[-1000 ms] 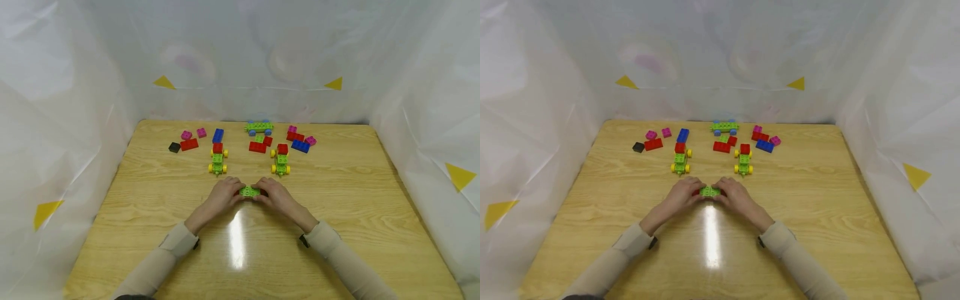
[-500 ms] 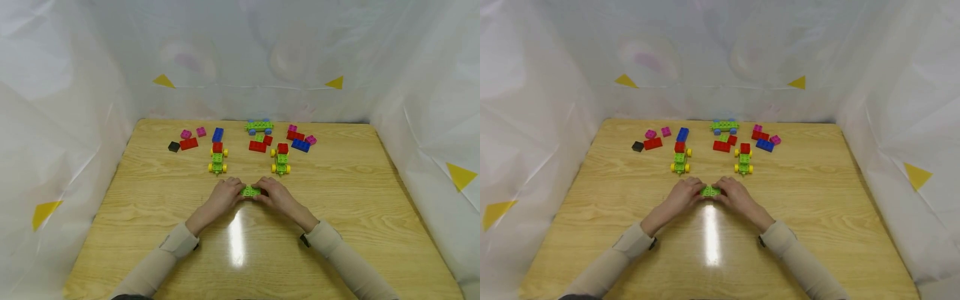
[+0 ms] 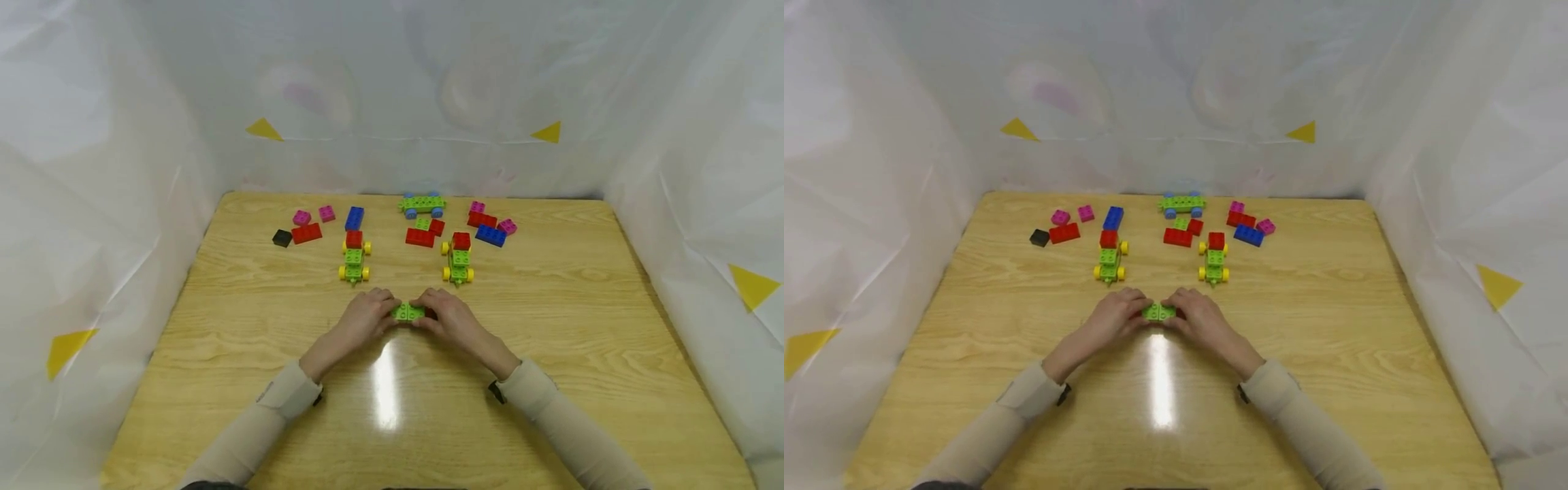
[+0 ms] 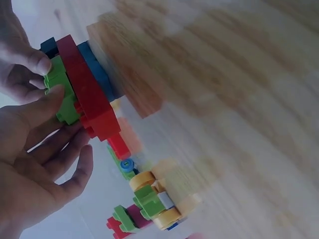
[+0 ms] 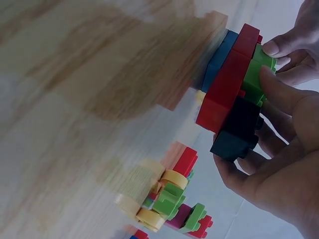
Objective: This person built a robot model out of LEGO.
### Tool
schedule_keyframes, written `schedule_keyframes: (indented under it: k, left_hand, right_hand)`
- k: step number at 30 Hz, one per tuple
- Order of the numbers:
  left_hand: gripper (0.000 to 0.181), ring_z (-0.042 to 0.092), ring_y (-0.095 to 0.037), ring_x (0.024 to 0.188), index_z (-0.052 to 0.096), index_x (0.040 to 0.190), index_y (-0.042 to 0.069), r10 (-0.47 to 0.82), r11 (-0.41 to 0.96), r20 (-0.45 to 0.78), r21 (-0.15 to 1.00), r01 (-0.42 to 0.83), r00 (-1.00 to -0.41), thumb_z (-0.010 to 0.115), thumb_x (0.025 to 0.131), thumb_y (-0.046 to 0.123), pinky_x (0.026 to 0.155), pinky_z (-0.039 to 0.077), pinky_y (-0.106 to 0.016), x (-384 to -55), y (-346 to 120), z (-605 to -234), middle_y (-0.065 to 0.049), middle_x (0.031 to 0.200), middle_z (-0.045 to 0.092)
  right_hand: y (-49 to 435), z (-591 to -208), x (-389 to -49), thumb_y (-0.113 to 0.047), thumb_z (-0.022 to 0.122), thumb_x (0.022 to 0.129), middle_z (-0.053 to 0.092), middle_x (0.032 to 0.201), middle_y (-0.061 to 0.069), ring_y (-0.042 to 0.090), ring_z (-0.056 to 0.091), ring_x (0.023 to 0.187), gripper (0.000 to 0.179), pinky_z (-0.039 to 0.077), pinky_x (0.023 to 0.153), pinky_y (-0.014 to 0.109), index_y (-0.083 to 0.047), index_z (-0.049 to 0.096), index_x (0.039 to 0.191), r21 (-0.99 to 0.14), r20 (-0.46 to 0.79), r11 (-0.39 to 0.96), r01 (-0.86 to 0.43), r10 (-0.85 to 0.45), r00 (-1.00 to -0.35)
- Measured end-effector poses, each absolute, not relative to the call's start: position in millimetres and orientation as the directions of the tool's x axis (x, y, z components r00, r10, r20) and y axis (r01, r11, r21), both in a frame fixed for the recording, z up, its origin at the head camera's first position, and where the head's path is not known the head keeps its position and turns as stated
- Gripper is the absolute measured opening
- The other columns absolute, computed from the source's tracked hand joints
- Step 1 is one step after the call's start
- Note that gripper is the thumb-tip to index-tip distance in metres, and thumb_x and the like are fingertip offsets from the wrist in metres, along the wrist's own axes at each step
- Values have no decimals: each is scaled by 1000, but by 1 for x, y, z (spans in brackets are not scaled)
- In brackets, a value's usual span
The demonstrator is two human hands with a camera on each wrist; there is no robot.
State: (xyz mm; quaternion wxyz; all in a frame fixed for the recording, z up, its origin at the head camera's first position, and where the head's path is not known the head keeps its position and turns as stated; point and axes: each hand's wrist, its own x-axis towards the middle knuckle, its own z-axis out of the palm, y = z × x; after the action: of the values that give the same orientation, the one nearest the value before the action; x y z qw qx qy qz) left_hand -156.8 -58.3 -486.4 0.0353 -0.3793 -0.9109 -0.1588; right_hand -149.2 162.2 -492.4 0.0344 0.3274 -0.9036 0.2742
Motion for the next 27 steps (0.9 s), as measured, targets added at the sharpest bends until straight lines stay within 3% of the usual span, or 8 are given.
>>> schedule_keyframes:
  k: [7,12,17,21,27]
  left_hand:
    - [35,61,-21,98,68,115,7,663,716,171,138,684,-728,74,86,25,75,51,-39,-154,-53,-479,-5,106,66]
    - [34,61,-21,98,68,116,8,645,733,157,148,664,-748,73,86,25,76,50,-39,-153,-53,-477,-5,106,66]
    - [34,60,-21,98,68,116,8,642,735,164,148,662,-749,72,87,25,78,49,-40,-156,-50,-476,-4,105,66]
    - [34,60,-20,97,68,115,7,634,725,150,227,651,-759,73,86,24,77,49,-38,-158,-50,-479,-3,105,67]
    - [33,59,-18,93,69,113,7,618,692,91,407,596,-781,75,84,21,79,48,-33,-161,-56,-486,-3,102,67]
  right_hand:
    - [162,-489,-152,-19,76,84,64,99,3,14,55,83,30,49,72,31,-6,69,111,-473,234,644,-602,-567,-790]
    - [159,-486,-157,-24,74,86,64,102,3,14,55,86,34,48,76,31,-7,67,114,-476,150,667,-574,-581,-800]
    - [151,-487,-160,-28,74,85,65,107,6,18,59,95,40,49,82,36,-7,64,118,-478,152,679,-557,-561,-814]
    - [145,-490,-157,-22,75,84,67,108,8,22,61,101,36,50,88,39,-5,66,114,-511,205,658,-554,-532,-821]
    - [142,-492,-152,-20,78,81,68,101,5,20,62,94,27,51,83,36,-7,69,103,-503,251,645,-576,-529,-811]
